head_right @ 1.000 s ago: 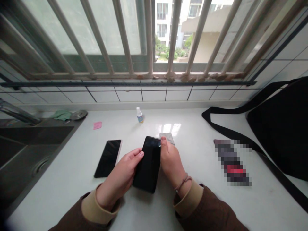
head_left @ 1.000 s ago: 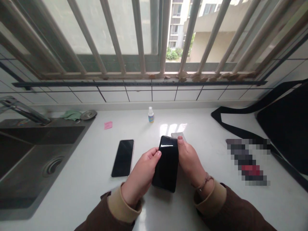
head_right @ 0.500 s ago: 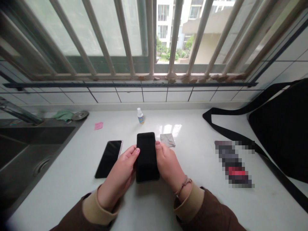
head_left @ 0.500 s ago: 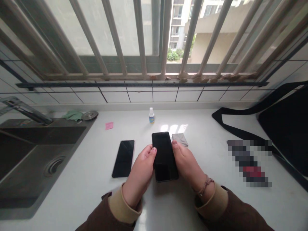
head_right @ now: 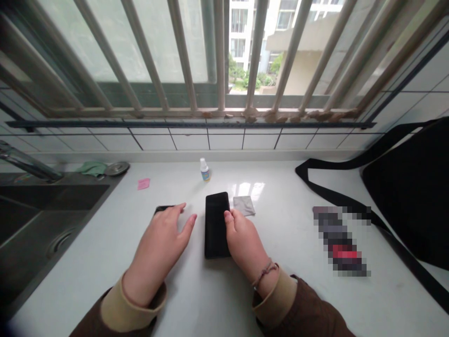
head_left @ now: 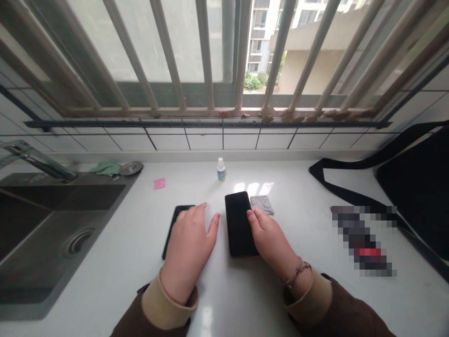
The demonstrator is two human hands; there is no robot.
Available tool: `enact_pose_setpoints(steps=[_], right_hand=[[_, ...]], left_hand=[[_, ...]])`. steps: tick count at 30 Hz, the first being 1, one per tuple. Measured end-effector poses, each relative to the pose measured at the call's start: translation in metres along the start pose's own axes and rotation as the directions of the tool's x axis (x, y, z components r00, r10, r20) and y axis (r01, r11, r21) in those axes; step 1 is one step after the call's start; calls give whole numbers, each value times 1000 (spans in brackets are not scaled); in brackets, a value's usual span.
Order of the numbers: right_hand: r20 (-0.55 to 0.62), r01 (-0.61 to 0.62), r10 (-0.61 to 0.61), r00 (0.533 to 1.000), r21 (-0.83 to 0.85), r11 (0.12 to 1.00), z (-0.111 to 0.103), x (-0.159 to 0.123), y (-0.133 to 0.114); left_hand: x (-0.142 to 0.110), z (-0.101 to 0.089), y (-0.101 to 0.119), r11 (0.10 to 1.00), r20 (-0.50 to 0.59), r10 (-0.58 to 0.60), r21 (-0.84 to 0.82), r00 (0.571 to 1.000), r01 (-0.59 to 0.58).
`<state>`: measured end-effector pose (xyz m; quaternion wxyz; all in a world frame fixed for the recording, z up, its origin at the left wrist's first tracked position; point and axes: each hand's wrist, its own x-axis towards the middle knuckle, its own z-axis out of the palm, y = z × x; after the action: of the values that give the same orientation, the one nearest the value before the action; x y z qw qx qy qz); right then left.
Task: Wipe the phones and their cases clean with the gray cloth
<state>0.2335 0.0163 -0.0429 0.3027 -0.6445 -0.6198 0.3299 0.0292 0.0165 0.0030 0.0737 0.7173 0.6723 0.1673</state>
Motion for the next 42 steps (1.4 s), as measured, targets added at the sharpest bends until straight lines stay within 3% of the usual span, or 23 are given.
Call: enact_pose_setpoints(steps=[3, 5, 8, 11, 16, 21, 24, 31, 34, 36, 38, 40, 42], right_hand=[[9, -9, 10, 1000, -122, 993, 1, 0, 0], [25, -9, 13, 1000, -160, 987, 2, -1, -1], [37, -12, 19, 999, -185, 983, 3, -1, -2], [36, -15, 23, 999, -206, 979, 3, -2, -3], [18, -41, 48, 999, -269, 962, 2, -2, -5], [-9, -43, 44, 999, -463, 885, 3, -4, -6], [19, -27, 44, 999, -535, 845, 3, -6, -6], [28, -20, 42, 999, -542, 840, 0, -7, -9], [-10, -17, 14, 1000, -554, 832, -4, -8, -13], [-31, -12, -6, 1000, -558, 830, -6, -9, -15], [-20, 5, -20, 1000, -561, 828, -7, -11, -17], [24, 30, -20, 1000, -561, 827, -6, -12, -17], [58, 43, -12, 998, -568, 822, -4, -12, -15]], left_hand=[[1, -8, -10, 927, -83, -137, 341, 987, 158], [1, -10, -16, 880, -88, -238, 402, 967, 253], [3, -10, -23, 872, 17, -298, 411, 954, 265], [4, -8, -24, 886, 79, -270, 412, 960, 215], [4, 2, -17, 912, 41, -163, 386, 986, 135], [-1, 14, -5, 937, 20, -83, 342, 996, 71], [-5, 16, 0, 938, 2, -68, 340, 998, 64], [-7, 19, 1, 947, -9, -97, 306, 995, 95], [-2, 8, 4, 993, -112, -32, 108, 993, 44], [-4, -11, 10, 976, -192, 75, -188, 979, -112], [-15, -35, 20, 801, -166, 188, -544, 968, -249], [-38, -60, 27, 586, -19, 230, -796, 973, -154], [-67, -78, 27, 480, 83, 324, -873, 942, -89]])
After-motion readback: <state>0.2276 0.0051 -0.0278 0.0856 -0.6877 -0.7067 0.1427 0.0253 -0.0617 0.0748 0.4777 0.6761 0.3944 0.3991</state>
